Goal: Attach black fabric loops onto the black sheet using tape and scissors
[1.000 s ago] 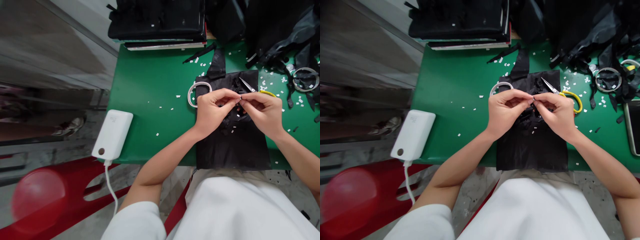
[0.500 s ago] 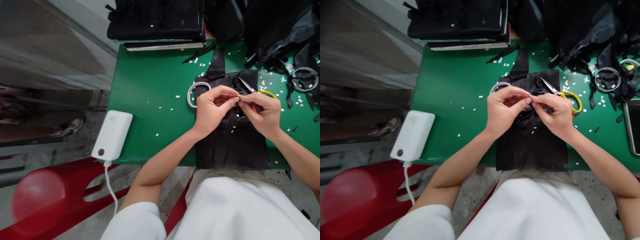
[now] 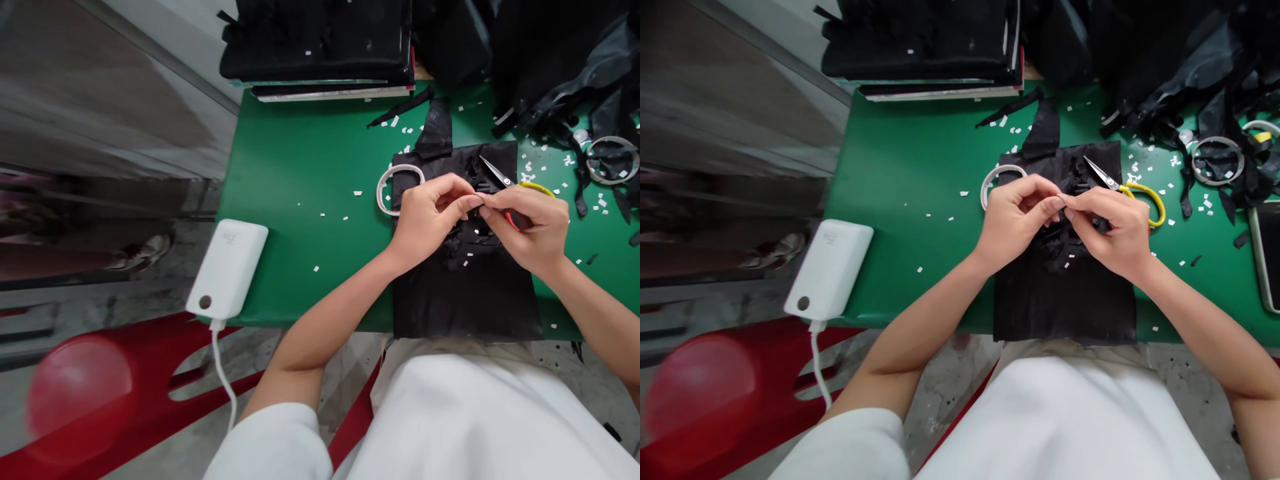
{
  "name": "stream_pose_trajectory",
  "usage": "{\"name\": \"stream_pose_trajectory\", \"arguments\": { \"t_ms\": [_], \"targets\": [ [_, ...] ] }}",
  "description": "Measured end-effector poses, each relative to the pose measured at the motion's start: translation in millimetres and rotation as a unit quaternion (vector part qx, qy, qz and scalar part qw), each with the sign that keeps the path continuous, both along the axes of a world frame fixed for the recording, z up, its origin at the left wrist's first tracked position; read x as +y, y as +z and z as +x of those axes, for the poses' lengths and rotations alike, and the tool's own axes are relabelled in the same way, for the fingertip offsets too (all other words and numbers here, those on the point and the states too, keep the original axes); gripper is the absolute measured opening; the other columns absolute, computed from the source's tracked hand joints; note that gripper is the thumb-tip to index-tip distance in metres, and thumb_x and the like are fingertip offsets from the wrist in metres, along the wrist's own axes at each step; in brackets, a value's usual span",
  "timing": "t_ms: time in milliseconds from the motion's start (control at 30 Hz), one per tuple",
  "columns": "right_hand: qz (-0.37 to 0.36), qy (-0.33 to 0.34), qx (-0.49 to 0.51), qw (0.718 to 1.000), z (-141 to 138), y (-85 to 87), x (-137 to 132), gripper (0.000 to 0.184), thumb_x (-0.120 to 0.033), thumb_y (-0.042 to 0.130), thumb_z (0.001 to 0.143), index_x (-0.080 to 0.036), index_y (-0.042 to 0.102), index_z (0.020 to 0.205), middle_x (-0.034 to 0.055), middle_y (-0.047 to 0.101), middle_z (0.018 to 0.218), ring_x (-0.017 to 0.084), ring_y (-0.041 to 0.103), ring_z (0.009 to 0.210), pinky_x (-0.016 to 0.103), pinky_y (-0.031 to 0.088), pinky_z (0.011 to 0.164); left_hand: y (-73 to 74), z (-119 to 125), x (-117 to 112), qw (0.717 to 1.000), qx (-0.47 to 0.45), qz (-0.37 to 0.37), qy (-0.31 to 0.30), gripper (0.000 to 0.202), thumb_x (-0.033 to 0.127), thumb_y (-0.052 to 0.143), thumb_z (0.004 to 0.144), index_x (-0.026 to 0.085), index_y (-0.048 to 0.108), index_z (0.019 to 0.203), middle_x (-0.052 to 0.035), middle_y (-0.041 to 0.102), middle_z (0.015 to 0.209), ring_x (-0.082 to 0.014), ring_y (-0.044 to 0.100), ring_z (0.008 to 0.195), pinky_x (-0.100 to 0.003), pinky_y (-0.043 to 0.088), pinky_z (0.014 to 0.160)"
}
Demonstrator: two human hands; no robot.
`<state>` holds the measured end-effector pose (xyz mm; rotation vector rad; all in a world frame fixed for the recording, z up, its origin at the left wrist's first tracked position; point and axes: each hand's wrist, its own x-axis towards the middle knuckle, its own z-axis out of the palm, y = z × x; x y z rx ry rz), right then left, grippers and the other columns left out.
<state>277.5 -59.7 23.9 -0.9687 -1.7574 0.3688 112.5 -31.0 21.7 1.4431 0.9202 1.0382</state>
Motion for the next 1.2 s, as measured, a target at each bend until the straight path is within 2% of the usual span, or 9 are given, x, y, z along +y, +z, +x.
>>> {"name": "stream_pose_trajectory", "arguments": {
  "t_ms": [200, 400, 533, 633, 867, 1067, 1200],
  "targets": [
    [-0.034, -0.005, -0.002, 0.999, 0.9, 2.8, -3.6, 0.015, -0.019, 0.066, 0.083, -0.023, 0.076, 0.094, -0.0024, 0.063, 0.060, 0.010, 0.050, 0.050, 0.027, 0.041, 0.052, 3.5, -0.4, -0.8, 0.999, 0.037, 0.035, -0.002, 0.041, 0.057, 0.068, 0.082, 0.016, 0.066, 0.078, 0.0021, 0.065, 0.067, -0.0054, 0.056, 0.055, -0.018, 0.044, 0.050],
    [-0.037, -0.042, -0.009, 0.998, 1.5, 7.7, -3.2, 0.009, -0.021, 0.065, 0.085, -0.021, 0.073, 0.080, -0.0014, 0.063, 0.058, 0.010, 0.047, 0.049, 0.027, 0.036, 0.049, 0.3, 1.9, -3.4, 0.991, 0.049, 0.120, 0.013, 0.031, 0.044, 0.069, 0.085, 0.016, 0.062, 0.073, 0.0033, 0.059, 0.066, -0.0049, 0.050, 0.057, -0.019, 0.039, 0.052],
    [-0.053, -0.034, -0.020, 0.998, 3.6, 11.0, -0.8, 0.013, -0.019, 0.064, 0.085, -0.020, 0.066, 0.072, -0.0015, 0.058, 0.058, 0.010, 0.045, 0.050, 0.028, 0.034, 0.048, 0.5, 2.0, -5.0, 0.981, 0.071, 0.180, -0.001, 0.022, 0.031, 0.066, 0.088, 0.016, 0.061, 0.073, 0.0035, 0.056, 0.067, -0.0045, 0.049, 0.059, -0.018, 0.040, 0.055],
    [-0.056, -0.022, -0.032, 0.998, 4.9, 12.4, 0.6, 0.017, -0.018, 0.061, 0.086, -0.021, 0.060, 0.069, -0.0017, 0.053, 0.058, 0.010, 0.043, 0.051, 0.028, 0.033, 0.049, 2.5, 1.7, -5.9, 0.975, 0.085, 0.203, -0.010, 0.021, 0.028, 0.063, 0.090, 0.016, 0.058, 0.073, 0.0035, 0.055, 0.067, -0.0048, 0.049, 0.059, -0.018, 0.040, 0.056],
    [-0.058, -0.008, -0.038, 0.998, 4.6, 8.7, 1.8, 0.016, -0.017, 0.058, 0.089, -0.022, 0.056, 0.074, -0.0026, 0.052, 0.062, 0.010, 0.040, 0.051, 0.028, 0.032, 0.050, 3.9, 0.9, -6.0, 0.966, 0.116, 0.231, 0.002, 0.017, 0.028, 0.060, 0.091, 0.017, 0.058, 0.078, 0.0020, 0.058, 0.071, -0.0075, 0.052, 0.063, -0.020, 0.043, 0.059],
    [-0.067, -0.035, -0.052, 0.996, 3.1, 5.1, 0.3, 0.019, -0.026, 0.056, 0.093, -0.021, 0.055, 0.074, -0.0031, 0.050, 0.060, 0.009, 0.039, 0.051, 0.027, 0.031, 0.048, 3.9, 0.4, -6.7, 0.959, 0.157, 0.234, -0.035, 0.026, 0.033, 0.052, 0.096, 0.017, 0.057, 0.076, 0.0007, 0.060, 0.069, -0.0082, 0.053, 0.062, -0.022, 0.042, 0.060],
    [-0.044, -0.052, -0.053, 0.996, 2.7, 4.8, -0.2, 0.019, -0.026, 0.055, 0.094, -0.022, 0.054, 0.075, -0.0037, 0.049, 0.059, 0.009, 0.039, 0.049, 0.027, 0.031, 0.047, 4.1, 0.4, -8.3, 0.962, 0.155, 0.224, -0.021, 0.023, 0.030, 0.054, 0.095, 0.017, 0.058, 0.076, 0.0019, 0.060, 0.066, -0.0073, 0.052, 0.059, -0.021, 0.042, 0.060]
  ]
}}
